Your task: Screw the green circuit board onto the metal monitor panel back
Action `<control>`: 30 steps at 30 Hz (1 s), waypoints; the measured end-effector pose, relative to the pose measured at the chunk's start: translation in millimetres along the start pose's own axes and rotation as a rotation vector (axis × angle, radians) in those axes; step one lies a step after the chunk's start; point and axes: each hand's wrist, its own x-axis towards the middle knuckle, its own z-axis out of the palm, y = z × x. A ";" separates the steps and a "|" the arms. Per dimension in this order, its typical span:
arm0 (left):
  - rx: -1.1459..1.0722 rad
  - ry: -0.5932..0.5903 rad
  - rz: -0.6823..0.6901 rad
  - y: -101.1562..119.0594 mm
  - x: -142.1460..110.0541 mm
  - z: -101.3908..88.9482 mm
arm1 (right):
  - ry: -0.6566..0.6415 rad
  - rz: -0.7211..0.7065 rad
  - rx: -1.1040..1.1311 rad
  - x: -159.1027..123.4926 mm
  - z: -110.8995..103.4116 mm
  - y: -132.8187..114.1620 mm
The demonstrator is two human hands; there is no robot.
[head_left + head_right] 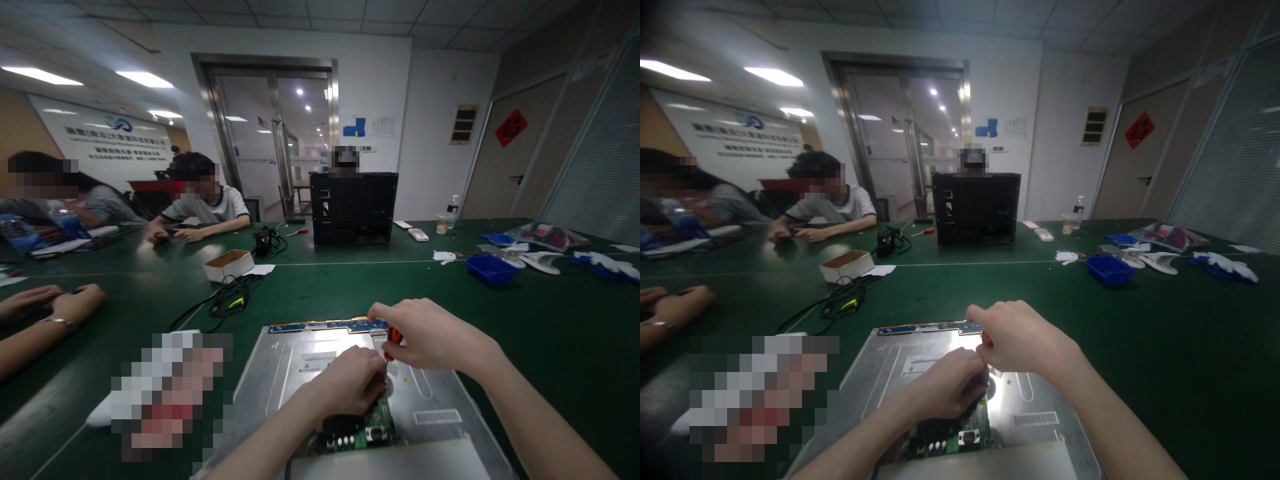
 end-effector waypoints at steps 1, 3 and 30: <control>0.003 0.000 0.002 -0.1 0.0 0.3 | 0.000 -0.011 0.022 -0.3 0.2 0.5; 0.006 -0.006 0.004 0.0 0.0 0.5 | 0.002 -0.021 0.047 -0.7 0.4 0.9; 0.042 -0.049 -0.063 1.7 1.4 -0.3 | 0.045 0.038 -0.060 3.1 -0.2 0.3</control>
